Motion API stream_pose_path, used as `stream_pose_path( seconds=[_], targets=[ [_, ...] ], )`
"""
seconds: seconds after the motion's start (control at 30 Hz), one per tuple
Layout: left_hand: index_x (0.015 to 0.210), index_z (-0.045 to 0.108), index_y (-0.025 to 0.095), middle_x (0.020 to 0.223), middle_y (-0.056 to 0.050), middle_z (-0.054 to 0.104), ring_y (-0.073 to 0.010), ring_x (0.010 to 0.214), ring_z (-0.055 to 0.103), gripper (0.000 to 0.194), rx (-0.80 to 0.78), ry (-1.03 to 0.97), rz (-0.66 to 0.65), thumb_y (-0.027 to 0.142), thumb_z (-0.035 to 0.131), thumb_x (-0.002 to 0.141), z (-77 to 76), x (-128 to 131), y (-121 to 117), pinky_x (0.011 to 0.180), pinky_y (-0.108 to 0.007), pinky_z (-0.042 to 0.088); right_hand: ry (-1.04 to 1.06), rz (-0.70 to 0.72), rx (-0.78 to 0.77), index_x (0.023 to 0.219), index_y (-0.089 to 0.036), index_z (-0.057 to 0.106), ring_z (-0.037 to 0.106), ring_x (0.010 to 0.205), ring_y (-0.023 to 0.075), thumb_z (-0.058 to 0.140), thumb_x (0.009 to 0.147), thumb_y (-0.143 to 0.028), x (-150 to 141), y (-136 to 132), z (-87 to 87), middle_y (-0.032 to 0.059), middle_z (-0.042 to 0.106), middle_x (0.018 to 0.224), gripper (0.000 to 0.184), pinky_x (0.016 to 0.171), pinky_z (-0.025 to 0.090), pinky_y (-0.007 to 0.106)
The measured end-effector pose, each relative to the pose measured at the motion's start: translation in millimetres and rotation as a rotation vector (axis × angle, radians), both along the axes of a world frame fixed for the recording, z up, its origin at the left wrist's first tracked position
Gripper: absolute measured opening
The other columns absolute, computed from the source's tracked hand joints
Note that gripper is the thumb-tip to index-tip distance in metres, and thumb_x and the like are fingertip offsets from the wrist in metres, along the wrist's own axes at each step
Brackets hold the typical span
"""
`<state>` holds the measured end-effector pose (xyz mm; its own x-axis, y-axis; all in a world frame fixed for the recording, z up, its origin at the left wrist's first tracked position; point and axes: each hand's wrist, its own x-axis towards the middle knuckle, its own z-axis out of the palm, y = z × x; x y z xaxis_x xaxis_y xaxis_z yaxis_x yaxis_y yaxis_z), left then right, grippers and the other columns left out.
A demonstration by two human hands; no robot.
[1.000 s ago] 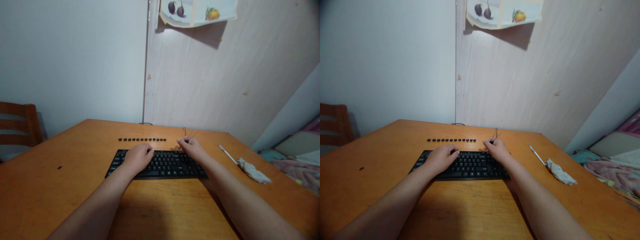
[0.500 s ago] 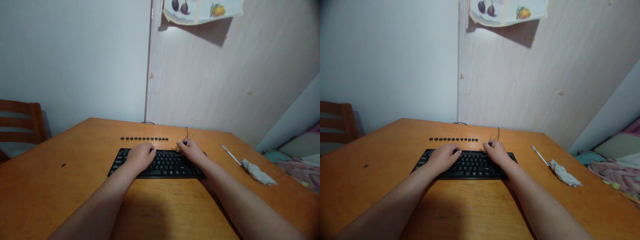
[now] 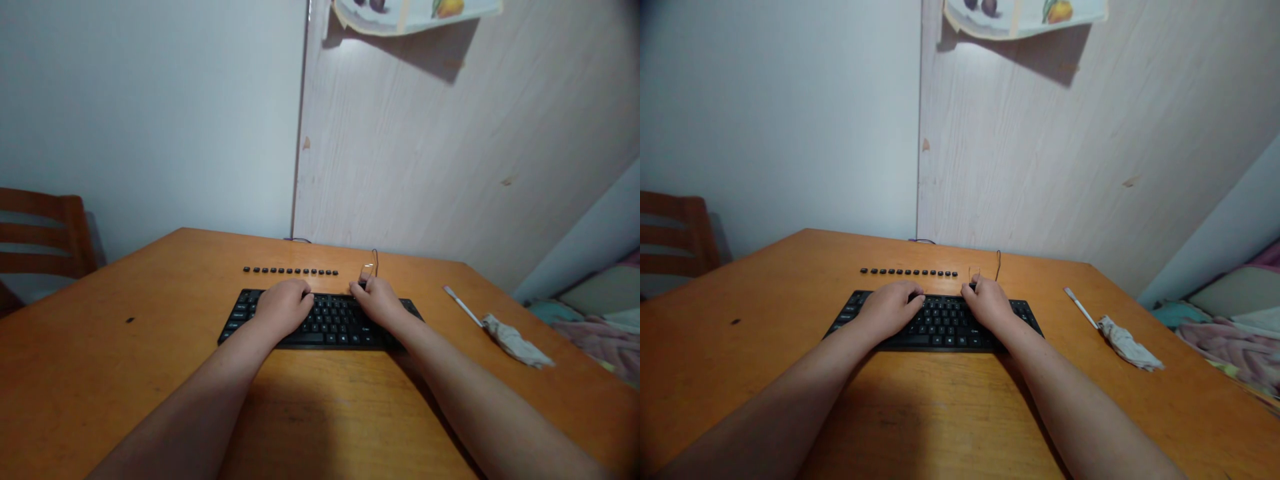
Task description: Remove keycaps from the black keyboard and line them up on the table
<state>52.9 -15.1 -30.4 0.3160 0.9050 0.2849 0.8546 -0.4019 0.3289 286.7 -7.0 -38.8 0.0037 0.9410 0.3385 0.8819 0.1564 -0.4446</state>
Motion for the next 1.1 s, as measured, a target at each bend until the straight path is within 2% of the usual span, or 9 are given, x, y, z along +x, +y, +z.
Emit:
stream_pose_path(
  seconds=[0.2, 0.43, 0.5, 0.67, 0.77, 0.83, 1.0, 1.03, 1.1],
  targets=[
    [0.093, 0.071, 0.023, 0.096, -0.008, 0.071, -0.026, 0.092, 0.064, 0.03, -0.01, 0.021, -0.009, 0.039, 0.046, 0.089, -1.8, 0, 2, 0.071, -0.034, 0.043, 0.132, 0.01, 0.029, 0.058, -0.021, 0.049, 0.055, 0.057, 0.0158, 0.05, 0.084, -0.031, 7, 3, -5.4, 0.0006, 0.056, 0.057, 0.027, 0.057, 0.033, 0.027],
    [0.089, 0.072, 0.022, 0.095, -0.009, 0.071, -0.025, 0.089, 0.062, 0.031, -0.012, 0.015, -0.026, 0.04, 0.047, 0.088, -0.3, -1, 0, 0.072, -0.033, 0.043, -0.001, 0.022, 0.098, 0.053, -0.022, 0.04, 0.055, 0.059, 0.0165, 0.051, 0.084, -0.034, 6, -2, -7.7, 0.002, 0.054, 0.057, 0.034, 0.058, 0.032, 0.028],
    [0.089, 0.072, 0.021, 0.096, -0.009, 0.07, -0.0254, 0.089, 0.062, 0.031, -0.004, 0.007, -0.031, 0.04, 0.047, 0.088, -1.3, -1, 1, 0.072, -0.034, 0.043, 0.023, 0.025, 0.096, 0.054, -0.023, 0.041, 0.054, 0.058, 0.0162, 0.051, 0.083, -0.033, 7, -1, -7.8, 0.0017, 0.054, 0.057, 0.033, 0.058, 0.033, 0.028],
    [0.087, 0.073, 0.021, 0.095, -0.011, 0.07, -0.0265, 0.089, 0.062, 0.031, -0.004, 0.001, -0.039, 0.039, 0.048, 0.087, -2.5, 0, 2, 0.072, -0.034, 0.044, 0.374, -0.027, 0.035, 0.054, -0.022, 0.044, 0.05, 0.049, 0.0142, 0.052, 0.08, -0.032, 12, 3, -0.1, -0.0001, 0.053, 0.049, 0.028, 0.054, 0.036, 0.027],
    [0.086, 0.074, 0.02, 0.094, -0.011, 0.07, -0.027, 0.088, 0.063, 0.031, -0.006, -0.007, -0.039, 0.038, 0.049, 0.086, -0.6, 0, 1, 0.071, -0.034, 0.044, 0.628, -0.033, -0.004, 0.058, -0.022, 0.046, 0.045, 0.042, 0.012, 0.053, 0.079, -0.033, 10, 2, 7.8, -0.002, 0.052, 0.044, 0.025, 0.046, 0.033, 0.025],
    [0.086, 0.074, 0.02, 0.093, -0.011, 0.071, -0.0276, 0.088, 0.063, 0.03, -0.011, -0.026, -0.04, 0.038, 0.049, 0.086, -0.1, -1, 1, 0.071, -0.035, 0.045, 0.724, -0.013, -0.033, 0.061, -0.021, 0.048, 0.041, 0.038, 0.0106, 0.056, 0.079, -0.036, 8, -1, 11.3, -0.0028, 0.051, 0.043, 0.025, 0.042, 0.03, 0.024],
    [0.097, 0.072, 0.019, 0.101, -0.011, 0.071, -0.0281, 0.095, 0.064, 0.028, 0.042, -0.259, -0.048, 0.036, 0.053, 0.085, -6.4, 5, 1, 0.081, -0.037, 0.046, 0.779, 0.089, -0.029, 0.067, -0.02, 0.05, 0.04, 0.036, 0.0093, 0.058, 0.082, -0.046, -7, -12, 17.2, -0.0029, 0.055, 0.047, 0.031, 0.039, 0.028, 0.022],
    [0.1, 0.071, 0.019, 0.103, -0.011, 0.071, -0.0271, 0.096, 0.064, 0.028, 0.045, -0.336, -0.084, 0.035, 0.054, 0.085, -8.2, 8, 1, 0.083, -0.037, 0.046, 0.779, 0.109, -0.017, 0.066, -0.021, 0.049, 0.041, 0.037, 0.0092, 0.058, 0.083, -0.047, -11, -16, 18.8, -0.003, 0.056, 0.048, 0.032, 0.039, 0.029, 0.022],
    [0.105, 0.069, 0.017, 0.1, -0.011, 0.071, -0.0227, 0.09, 0.065, 0.03, -0.051, -0.546, -0.178, 0.034, 0.057, 0.083, -11.3, 16, -1, 0.081, -0.033, 0.048, 0.779, 0.149, -0.002, 0.065, -0.021, 0.048, 0.043, 0.039, 0.0093, 0.058, 0.084, -0.048, -21, -23, 22.0, -0.0029, 0.056, 0.049, 0.035, 0.041, 0.031, 0.022]
  ],
)
